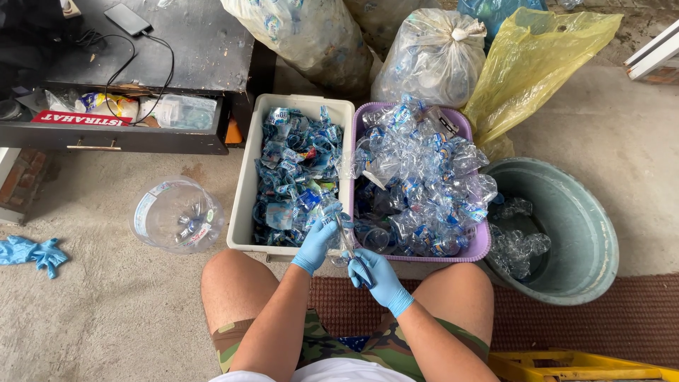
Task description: Sorting plastic bottles by removing labels with scissors and placing them into separate bins
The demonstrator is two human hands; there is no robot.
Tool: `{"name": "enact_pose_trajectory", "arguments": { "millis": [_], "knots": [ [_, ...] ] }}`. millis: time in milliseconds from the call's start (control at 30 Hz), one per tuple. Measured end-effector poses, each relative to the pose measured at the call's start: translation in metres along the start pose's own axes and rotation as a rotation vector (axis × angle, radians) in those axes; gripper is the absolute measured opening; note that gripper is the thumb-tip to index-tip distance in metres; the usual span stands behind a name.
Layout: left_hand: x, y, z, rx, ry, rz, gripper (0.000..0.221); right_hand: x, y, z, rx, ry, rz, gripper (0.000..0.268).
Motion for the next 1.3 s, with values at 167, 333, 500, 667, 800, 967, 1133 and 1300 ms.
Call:
{"name": "enact_pose_trajectory", "arguments": {
  "millis": [167,333,500,667,800,967,1133,1300],
  "knots": [
    [0.015,-0.013,-0.038,-0.002,-0.047,-0.047,0.069,0.012,-0.012,0.006,0.014,-0.007,0.027,0.003],
    [0.001,-0.002,-0.029,0.016,-0.082,-0.082,0.07,0.018,-0.015,0.003,0.023,-0.038,0.045,0.003],
    [0.013,-0.012,-0.036,0.117,0.037,0.081,0.053,0.016,-0.01,-0.022,0.081,0.094,0.146,0.024],
    [0.019,-0.002,-0.013,0.24,0.099,0.205,0.085,0.031,-0.017,-0.06,0.343,0.752,0.27,0.038],
    [0.066,-0.034,-0.075,0.202,0.031,0.283,0.081,0.038,-0.028,-0.053,0.54,1.286,0.306,0.035],
    [0.041,-0.007,-0.035,0.112,-0.003,0.269,0.073,0.035,-0.046,-0.037,0.537,1.425,0.318,0.032],
    [0.04,-0.009,-0.031,0.155,-0.002,0.248,0.078,0.044,-0.066,-0.014,0.582,1.492,0.303,0.033],
    [0.081,-0.037,-0.087,0.126,-0.006,0.272,0.072,0.047,-0.064,-0.01,0.69,1.51,0.324,0.031]
  ]
}}
Point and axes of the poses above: each hand's wrist, its own y-axis away from the middle knuckle, its own x-axis out of the back of the hand, z = x × y, the point moved 6 cm from there along -y, towards the middle knuckle, and after that the axes turned 12 degrees about z, right-handed, at the moved point
